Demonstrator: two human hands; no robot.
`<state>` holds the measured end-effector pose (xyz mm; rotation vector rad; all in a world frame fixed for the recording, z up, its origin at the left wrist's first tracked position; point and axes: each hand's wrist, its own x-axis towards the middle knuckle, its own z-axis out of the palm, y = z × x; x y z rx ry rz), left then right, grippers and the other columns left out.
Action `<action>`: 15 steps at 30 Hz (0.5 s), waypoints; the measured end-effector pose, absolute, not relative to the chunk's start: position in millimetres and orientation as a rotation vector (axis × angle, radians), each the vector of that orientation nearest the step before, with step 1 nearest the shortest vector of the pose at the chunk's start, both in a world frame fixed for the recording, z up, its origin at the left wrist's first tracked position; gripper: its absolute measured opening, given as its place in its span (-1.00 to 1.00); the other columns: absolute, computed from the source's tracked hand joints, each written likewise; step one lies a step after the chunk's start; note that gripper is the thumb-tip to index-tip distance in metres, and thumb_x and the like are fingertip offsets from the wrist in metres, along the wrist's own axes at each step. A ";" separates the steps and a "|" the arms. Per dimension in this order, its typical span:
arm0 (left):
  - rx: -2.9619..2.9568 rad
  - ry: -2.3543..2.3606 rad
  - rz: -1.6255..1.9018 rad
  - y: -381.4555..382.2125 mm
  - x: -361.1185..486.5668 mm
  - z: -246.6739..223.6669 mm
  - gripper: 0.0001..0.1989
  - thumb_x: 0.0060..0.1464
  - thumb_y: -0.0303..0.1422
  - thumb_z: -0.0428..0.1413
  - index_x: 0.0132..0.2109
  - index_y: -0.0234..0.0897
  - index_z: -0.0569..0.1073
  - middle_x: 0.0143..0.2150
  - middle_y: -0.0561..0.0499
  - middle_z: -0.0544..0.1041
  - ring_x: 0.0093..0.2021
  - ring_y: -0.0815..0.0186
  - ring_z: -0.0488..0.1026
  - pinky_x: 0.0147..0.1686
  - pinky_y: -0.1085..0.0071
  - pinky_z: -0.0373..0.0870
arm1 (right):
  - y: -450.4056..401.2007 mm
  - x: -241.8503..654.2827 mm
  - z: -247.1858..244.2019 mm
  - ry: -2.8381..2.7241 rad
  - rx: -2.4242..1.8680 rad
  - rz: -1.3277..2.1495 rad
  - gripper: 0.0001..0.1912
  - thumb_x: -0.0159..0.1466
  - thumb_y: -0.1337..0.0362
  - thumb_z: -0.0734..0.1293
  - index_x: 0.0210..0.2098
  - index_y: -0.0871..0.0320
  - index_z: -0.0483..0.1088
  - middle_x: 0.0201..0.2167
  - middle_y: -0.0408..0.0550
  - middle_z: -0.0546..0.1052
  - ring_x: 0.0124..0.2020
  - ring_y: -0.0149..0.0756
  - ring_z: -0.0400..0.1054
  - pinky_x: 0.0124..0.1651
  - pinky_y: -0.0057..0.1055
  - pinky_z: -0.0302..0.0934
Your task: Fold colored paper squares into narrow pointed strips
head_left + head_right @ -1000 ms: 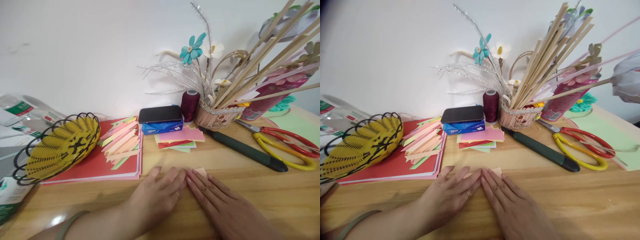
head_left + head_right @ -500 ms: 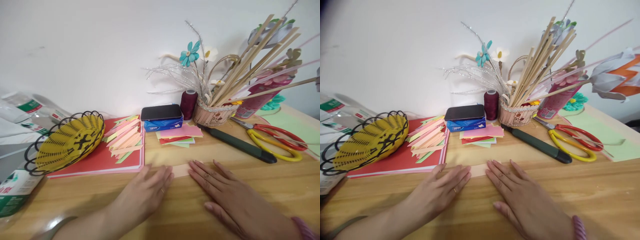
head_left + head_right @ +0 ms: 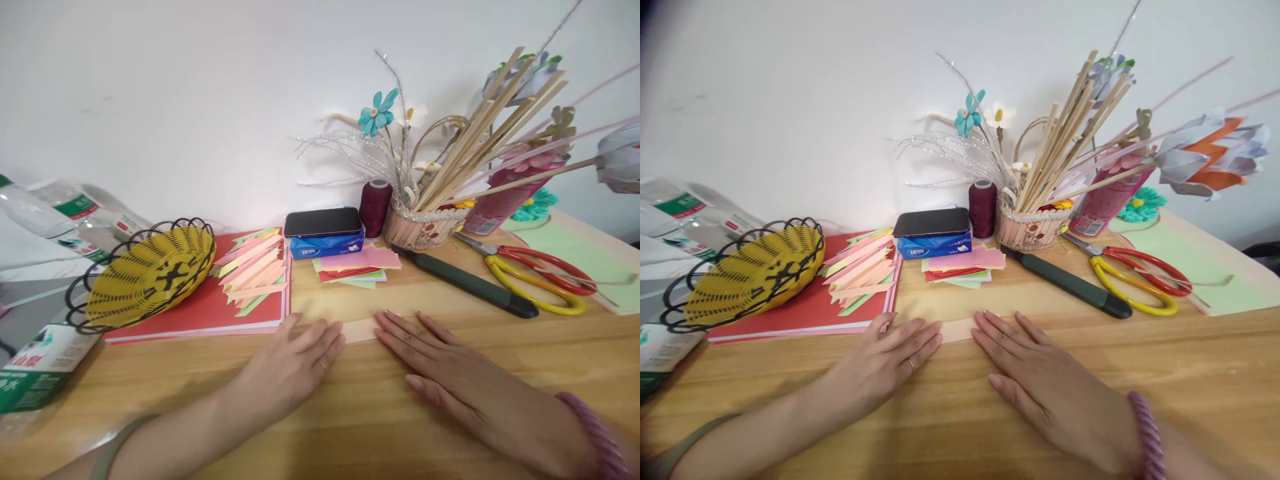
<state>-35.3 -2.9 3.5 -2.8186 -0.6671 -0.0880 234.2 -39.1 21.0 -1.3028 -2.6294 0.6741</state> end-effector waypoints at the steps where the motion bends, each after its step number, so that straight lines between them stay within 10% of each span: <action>1: -2.849 -0.673 -0.147 -0.6 -35.3 3.3 -0.67 0.28 -0.45 -0.17 0.14 -0.30 0.26 0.15 -0.08 0.33 0.13 0.25 0.20 0.09 0.15 0.04 | -38.9 234.4 21.2 -2.609 -1.309 0.698 -0.46 0.33 0.15 0.08 0.27 0.06 -0.09 0.25 -0.01 0.06 0.27 -0.18 -0.16 0.21 0.04 -0.19; 6: -3.035 -0.838 -0.761 12.4 -18.7 17.9 -0.75 0.22 -0.50 -0.08 -0.06 -0.28 0.44 -0.04 -0.02 0.50 -0.06 0.25 0.32 -0.07 0.24 0.23 | -36.9 231.5 27.7 -2.280 -1.347 0.648 -0.52 0.33 0.11 0.05 0.21 0.04 0.12 0.21 0.02 0.19 0.25 -0.15 -0.03 0.22 0.10 -0.26; 9: -3.294 -0.942 -1.176 14.0 4.1 37.8 -0.80 0.15 -0.46 0.05 -0.07 -0.28 0.46 -0.23 0.01 0.55 -0.18 0.34 0.36 -0.15 0.39 0.33 | -35.5 221.2 40.4 -2.032 -1.303 0.800 -0.60 0.33 0.07 0.02 -0.17 0.07 0.40 -0.14 -0.01 0.50 -0.03 -0.20 0.34 0.08 -0.10 0.14; 15: -3.552 -1.339 -1.265 8.3 33.5 61.5 -0.73 0.08 -0.51 0.13 -0.07 -0.16 0.49 -0.29 0.08 0.55 -0.21 0.39 0.45 -0.06 0.39 0.34 | -31.6 201.6 55.3 -1.864 -1.215 1.173 -0.50 0.32 -0.01 0.00 -0.57 0.09 0.29 -0.54 -0.13 0.44 -0.39 -0.30 0.38 -0.22 -0.36 0.28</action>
